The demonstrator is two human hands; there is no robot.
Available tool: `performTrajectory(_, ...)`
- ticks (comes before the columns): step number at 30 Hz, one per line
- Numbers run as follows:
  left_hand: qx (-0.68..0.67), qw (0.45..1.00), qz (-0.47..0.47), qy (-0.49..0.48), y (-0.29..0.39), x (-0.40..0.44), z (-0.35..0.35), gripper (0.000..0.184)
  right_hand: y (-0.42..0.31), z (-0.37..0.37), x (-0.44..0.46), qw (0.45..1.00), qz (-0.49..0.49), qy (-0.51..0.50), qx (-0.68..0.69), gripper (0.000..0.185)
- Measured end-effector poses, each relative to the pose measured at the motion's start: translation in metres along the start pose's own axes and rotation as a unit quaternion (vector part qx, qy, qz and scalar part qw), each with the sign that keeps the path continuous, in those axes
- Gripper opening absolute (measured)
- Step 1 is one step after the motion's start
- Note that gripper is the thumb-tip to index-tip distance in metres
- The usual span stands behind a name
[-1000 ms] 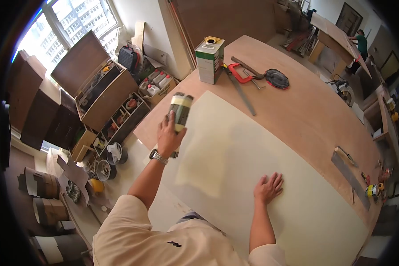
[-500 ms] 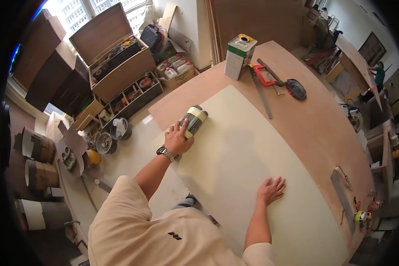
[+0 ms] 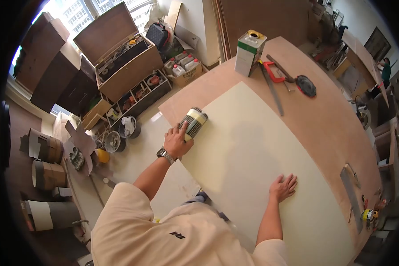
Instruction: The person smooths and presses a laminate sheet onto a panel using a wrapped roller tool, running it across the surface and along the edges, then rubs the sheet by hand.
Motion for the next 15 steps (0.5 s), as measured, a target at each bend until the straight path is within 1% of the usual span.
performTrajectory(1, -0.016, 1.0, 0.001, 0.001, 0.001, 0.01, 0.002, 0.086, -0.002, 0.0, 0.005, 1.0, 0.004, -0.004, -0.002, 0.065)
performTrajectory(3, -0.038, 0.999, -0.005, -0.019, -0.005, -0.001, 0.005, 0.085, 0.01, -0.001, -0.006, 1.0, 0.002, -0.015, -0.009, 0.065)
performTrajectory(5, -0.034, 0.999, -0.003, -0.025, -0.014, -0.007, 0.003, 0.087, 0.005, -0.003, -0.004, 1.0, -0.003, 0.002, 0.009, 0.064)
performTrajectory(7, -0.032, 0.999, -0.006, -0.038, -0.015, -0.012, -0.003, 0.089, 0.008, 0.002, -0.001, 1.0, -0.003, -0.004, 0.005, 0.065)
performTrajectory(9, -0.023, 0.998, -0.018, -0.064, -0.035, -0.028, -0.016, 0.092, 0.013, 0.004, 0.002, 1.0, -0.002, -0.004, -0.002, 0.065)
performTrajectory(13, 0.005, 0.998, -0.059, -0.031, -0.093, -0.041, -0.027, 0.094, 0.011, 0.008, -0.001, 1.0, -0.002, 0.004, -0.006, 0.064)
performTrajectory(15, 0.008, 0.994, -0.102, -0.025, -0.122, -0.04, -0.038, 0.094, 0.01, 0.007, 0.0, 1.0, 0.002, 0.005, -0.006, 0.064)
Point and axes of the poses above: each hand's wrist, its own x-axis towards the middle knuckle, its own z-axis out of the palm, y = z × x, the point moved 6 cm from there along x, towards the middle knuckle, and after that the axes turned 8 degrees about y, right-handed, at the moved point
